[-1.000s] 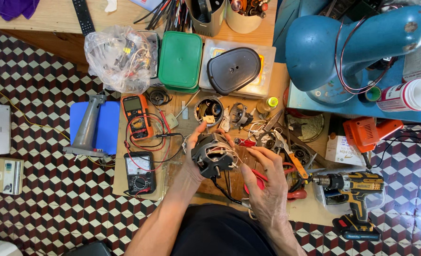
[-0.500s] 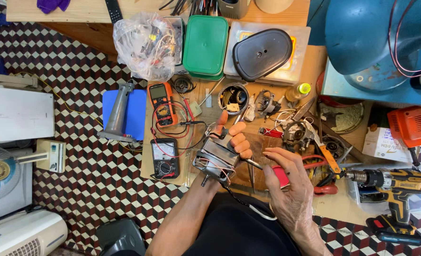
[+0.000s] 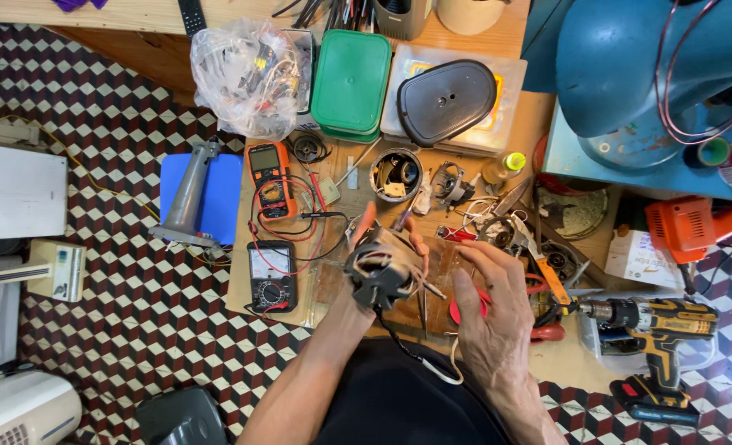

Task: The person disassembles a small electric motor, inspects internal components, and uses a multimeter to test electrical continuity. They manipulate wires, rotate the rotor, and handle pliers and a cordless drill while working at a cluttered workbench.

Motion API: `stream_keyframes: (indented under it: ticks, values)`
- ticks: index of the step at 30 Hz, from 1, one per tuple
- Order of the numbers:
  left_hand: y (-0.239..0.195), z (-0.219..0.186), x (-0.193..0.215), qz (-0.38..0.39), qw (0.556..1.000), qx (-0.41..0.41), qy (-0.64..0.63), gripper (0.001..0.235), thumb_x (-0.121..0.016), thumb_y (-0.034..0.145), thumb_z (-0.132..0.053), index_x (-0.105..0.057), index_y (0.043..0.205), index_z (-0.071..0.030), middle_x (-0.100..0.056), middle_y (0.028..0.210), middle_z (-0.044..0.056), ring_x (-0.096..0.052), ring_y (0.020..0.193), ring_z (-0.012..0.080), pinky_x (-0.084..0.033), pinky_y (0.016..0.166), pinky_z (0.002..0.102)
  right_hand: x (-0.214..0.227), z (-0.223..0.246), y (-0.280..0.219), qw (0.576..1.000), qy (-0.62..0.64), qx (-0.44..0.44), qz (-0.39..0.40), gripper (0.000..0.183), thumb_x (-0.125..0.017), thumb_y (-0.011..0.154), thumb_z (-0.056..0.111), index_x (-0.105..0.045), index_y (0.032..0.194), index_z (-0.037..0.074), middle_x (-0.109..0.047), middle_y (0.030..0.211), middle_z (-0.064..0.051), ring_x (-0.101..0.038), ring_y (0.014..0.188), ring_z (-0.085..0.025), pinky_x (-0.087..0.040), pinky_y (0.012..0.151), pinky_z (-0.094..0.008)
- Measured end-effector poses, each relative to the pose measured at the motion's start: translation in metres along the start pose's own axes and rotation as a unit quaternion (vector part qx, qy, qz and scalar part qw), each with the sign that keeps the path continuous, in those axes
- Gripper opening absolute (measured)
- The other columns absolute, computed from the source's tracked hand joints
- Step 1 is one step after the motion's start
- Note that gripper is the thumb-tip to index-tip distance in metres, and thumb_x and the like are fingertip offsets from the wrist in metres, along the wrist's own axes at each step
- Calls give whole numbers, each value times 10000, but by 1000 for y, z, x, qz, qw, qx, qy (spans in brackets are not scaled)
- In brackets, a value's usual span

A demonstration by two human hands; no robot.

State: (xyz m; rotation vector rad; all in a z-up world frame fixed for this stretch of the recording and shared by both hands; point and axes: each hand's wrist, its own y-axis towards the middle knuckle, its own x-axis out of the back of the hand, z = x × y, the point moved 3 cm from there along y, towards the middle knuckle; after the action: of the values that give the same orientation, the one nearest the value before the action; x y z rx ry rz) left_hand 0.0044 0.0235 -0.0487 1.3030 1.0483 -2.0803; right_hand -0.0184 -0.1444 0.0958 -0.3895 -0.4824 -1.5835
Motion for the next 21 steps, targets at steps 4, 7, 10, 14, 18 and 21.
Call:
stream_keyframes:
  ticks: [4,7,10,14,18,21]
  values:
    - [-5,6,-12,-104,987,-88,84,731,-497,1002,-721,-690,1161,-35,-735,1085,187,-701,1017,310,-572,926,456,2,6,15,1000,-17,13,-2,389,-655,985,137,-581,1343,6,-589,1375,-184,-577,1287,-317,-475,1074,-402]
    - [-2,13,-21,-191,960,-127,162,712,-508,928,-716,-687,1163,-68,-740,1109,133,-704,1032,264,-556,938,432,-5,10,13,998,-36,18,38,645,-748,863,224,-509,1396,-49,-554,1356,-244,-557,1261,-359,-461,1045,-423]
    - [2,20,-32,-209,937,-147,240,722,-521,885,-704,-676,1219,-82,-740,1127,115,-696,1048,241,-532,970,416,-19,0,10,997,-52,-28,59,828,-839,767,300,-470,1406,-76,-551,1324,-258,-558,1220,-350,-462,1008,-430]
    - [-13,25,-53,-235,875,-178,383,720,-602,913,-626,-609,1370,-70,-652,1207,126,-613,1105,219,-469,994,406,-26,-44,7,953,214,-211,49,700,-774,842,264,-509,1449,36,-623,1315,-167,-608,1199,-251,-490,1031,-397]
    - [-39,31,-94,-128,735,-167,645,859,-712,835,-463,-348,1539,-131,-609,1335,143,-606,1275,206,-480,1091,395,-30,-92,5,794,547,-259,62,494,-683,1028,311,-587,1385,-16,-643,1316,-138,-595,1222,-233,-465,1090,-418]
    - [-57,39,-122,-104,599,-228,761,819,-763,853,-386,-418,1521,-61,-532,1426,81,-587,1314,203,-515,1113,382,-46,-123,-2,673,679,-293,11,438,-633,991,334,-592,1350,86,-641,1356,-83,-612,1252,-252,-478,1121,-462]
